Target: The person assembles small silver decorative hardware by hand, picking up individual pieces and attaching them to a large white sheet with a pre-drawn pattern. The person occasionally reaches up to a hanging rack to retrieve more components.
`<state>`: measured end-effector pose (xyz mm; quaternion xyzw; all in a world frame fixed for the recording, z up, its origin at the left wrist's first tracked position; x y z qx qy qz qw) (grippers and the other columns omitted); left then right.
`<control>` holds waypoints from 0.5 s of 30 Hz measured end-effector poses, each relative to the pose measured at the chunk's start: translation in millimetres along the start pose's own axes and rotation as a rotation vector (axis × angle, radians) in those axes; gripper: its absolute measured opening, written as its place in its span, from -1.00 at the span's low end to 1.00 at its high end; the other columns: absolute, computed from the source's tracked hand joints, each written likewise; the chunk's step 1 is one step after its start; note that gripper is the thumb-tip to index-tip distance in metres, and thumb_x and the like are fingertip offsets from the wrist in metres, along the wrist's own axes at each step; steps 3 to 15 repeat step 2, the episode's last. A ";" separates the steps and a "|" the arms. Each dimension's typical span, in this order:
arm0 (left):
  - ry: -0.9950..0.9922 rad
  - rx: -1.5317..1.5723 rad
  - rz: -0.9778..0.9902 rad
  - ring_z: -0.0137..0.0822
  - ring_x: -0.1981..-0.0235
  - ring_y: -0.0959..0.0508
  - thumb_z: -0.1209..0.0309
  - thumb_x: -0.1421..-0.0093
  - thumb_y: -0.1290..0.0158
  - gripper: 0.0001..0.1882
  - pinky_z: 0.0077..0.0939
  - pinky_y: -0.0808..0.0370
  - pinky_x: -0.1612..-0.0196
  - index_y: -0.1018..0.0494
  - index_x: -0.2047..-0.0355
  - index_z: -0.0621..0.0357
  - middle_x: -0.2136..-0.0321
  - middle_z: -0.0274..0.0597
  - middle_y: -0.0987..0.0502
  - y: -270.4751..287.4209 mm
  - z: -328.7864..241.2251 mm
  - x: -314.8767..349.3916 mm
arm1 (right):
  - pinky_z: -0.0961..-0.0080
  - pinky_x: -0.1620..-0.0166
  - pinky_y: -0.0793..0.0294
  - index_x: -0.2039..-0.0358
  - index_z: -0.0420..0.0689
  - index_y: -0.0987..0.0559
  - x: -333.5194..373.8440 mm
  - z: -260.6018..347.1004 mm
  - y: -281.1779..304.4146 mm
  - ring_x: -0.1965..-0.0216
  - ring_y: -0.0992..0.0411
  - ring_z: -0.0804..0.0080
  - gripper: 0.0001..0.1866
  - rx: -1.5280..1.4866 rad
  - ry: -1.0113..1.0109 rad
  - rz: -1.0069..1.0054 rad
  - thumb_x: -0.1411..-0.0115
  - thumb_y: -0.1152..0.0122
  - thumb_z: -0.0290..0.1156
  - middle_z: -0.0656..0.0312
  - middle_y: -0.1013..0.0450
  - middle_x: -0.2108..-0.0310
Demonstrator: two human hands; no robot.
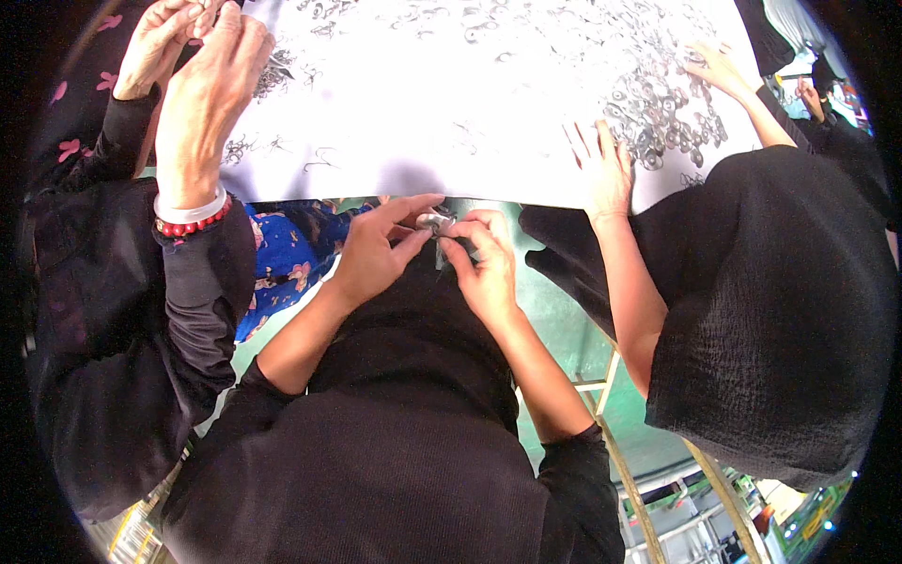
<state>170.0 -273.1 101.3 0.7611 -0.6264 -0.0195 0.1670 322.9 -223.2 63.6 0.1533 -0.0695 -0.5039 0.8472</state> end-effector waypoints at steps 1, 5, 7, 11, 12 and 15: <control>0.019 0.015 -0.025 -0.39 0.22 -0.55 0.62 -0.08 -0.05 -0.56 -0.51 -0.52 0.20 -0.42 -0.01 0.09 0.22 -0.12 -0.53 0.6 2.5 3.4 | 0.44 0.21 -0.37 0.38 -0.15 -0.52 -3.0 0.0 2.4 0.26 -0.36 0.28 -0.84 -0.033 -0.038 0.032 0.02 -0.26 -0.59 0.20 -0.34 0.28; 0.065 0.000 -0.015 -0.38 0.22 -0.55 0.60 -0.08 -0.06 -0.53 -0.52 -0.52 0.19 -0.39 -0.04 0.08 0.19 -0.08 -0.53 2.0 3.2 6.1 | 0.46 0.19 -0.38 0.37 -0.13 -0.52 -8.7 -10.1 6.3 0.23 -0.36 0.28 -0.88 -0.006 -0.042 0.058 -0.05 -0.25 -0.49 0.22 -0.34 0.26; 0.065 0.000 -0.015 -0.38 0.22 -0.55 0.60 -0.08 -0.06 -0.53 -0.52 -0.52 0.19 -0.39 -0.04 0.08 0.19 -0.08 -0.53 2.0 3.2 6.1 | 0.46 0.19 -0.38 0.37 -0.13 -0.52 -8.7 -10.1 6.3 0.23 -0.36 0.28 -0.88 -0.006 -0.042 0.058 -0.05 -0.25 -0.49 0.22 -0.34 0.26; 0.065 0.000 -0.015 -0.38 0.22 -0.55 0.60 -0.08 -0.06 -0.53 -0.52 -0.52 0.19 -0.39 -0.04 0.08 0.19 -0.08 -0.53 2.0 3.2 6.1 | 0.46 0.19 -0.38 0.37 -0.13 -0.52 -8.7 -10.1 6.3 0.23 -0.36 0.28 -0.88 -0.006 -0.042 0.058 -0.05 -0.25 -0.49 0.22 -0.34 0.26; 0.065 0.000 -0.015 -0.38 0.22 -0.55 0.60 -0.08 -0.06 -0.53 -0.52 -0.52 0.19 -0.39 -0.04 0.08 0.19 -0.08 -0.53 2.0 3.2 6.1 | 0.46 0.19 -0.38 0.37 -0.13 -0.52 -8.7 -10.1 6.3 0.23 -0.36 0.28 -0.88 -0.006 -0.042 0.058 -0.05 -0.25 -0.49 0.22 -0.34 0.26; 0.065 0.000 -0.015 -0.38 0.22 -0.55 0.60 -0.08 -0.06 -0.53 -0.52 -0.52 0.19 -0.39 -0.04 0.08 0.19 -0.08 -0.53 2.0 3.2 6.1 | 0.46 0.19 -0.38 0.37 -0.13 -0.52 -8.7 -10.1 6.3 0.23 -0.36 0.28 -0.88 -0.006 -0.042 0.058 -0.05 -0.25 -0.49 0.22 -0.34 0.26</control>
Point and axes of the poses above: each hand's wrist, its own x-axis away from the middle knuckle, its own y-axis out of the back of the hand, z = x × y, the point moved 1 cm from there along -x, towards the middle knuckle
